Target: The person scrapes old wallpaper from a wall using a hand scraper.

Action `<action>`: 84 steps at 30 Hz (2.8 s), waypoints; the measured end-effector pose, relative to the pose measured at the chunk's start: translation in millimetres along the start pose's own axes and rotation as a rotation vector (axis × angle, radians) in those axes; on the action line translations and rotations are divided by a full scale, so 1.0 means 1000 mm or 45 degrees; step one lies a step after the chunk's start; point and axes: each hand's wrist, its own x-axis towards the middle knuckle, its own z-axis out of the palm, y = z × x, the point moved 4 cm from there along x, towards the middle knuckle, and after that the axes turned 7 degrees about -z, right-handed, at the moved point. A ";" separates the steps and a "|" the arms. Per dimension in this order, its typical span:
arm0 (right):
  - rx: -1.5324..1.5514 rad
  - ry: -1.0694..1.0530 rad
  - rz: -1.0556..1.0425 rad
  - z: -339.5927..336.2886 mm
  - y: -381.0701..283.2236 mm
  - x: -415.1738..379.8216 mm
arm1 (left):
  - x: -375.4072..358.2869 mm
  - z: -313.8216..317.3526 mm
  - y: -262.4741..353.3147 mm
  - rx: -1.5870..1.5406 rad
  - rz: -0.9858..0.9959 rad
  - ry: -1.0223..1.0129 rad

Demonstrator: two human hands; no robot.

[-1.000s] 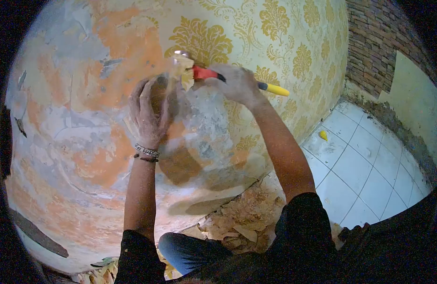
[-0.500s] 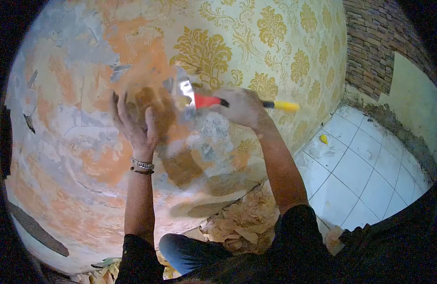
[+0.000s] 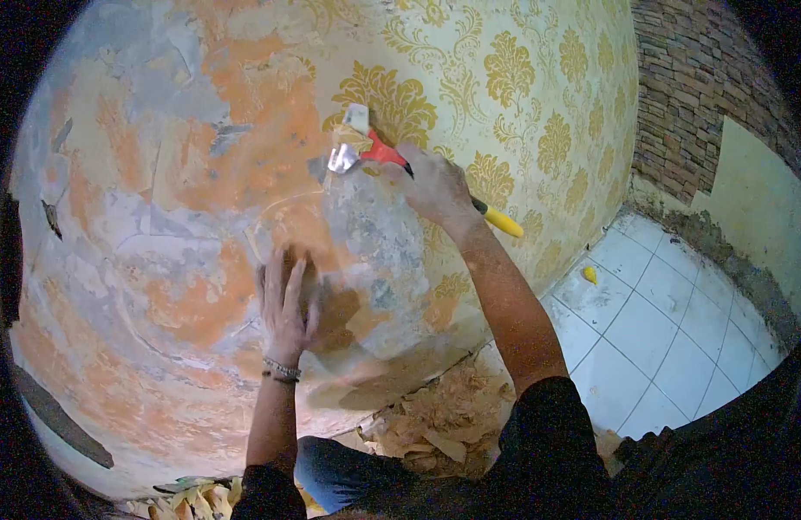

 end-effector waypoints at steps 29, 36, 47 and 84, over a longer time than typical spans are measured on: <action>0.095 0.039 0.150 0.021 -0.063 -0.002 | -0.165 0.046 0.006 -0.506 -0.189 -0.430; 0.106 0.063 0.214 0.030 -0.062 -0.002 | -0.163 0.037 0.006 -0.511 -0.250 -0.470; 0.187 0.154 0.171 0.033 -0.064 -0.002 | -0.169 0.039 0.009 -0.549 -0.261 -0.506; 0.273 0.231 0.217 0.037 -0.075 0.006 | -0.168 0.047 0.012 -0.535 -0.217 -0.614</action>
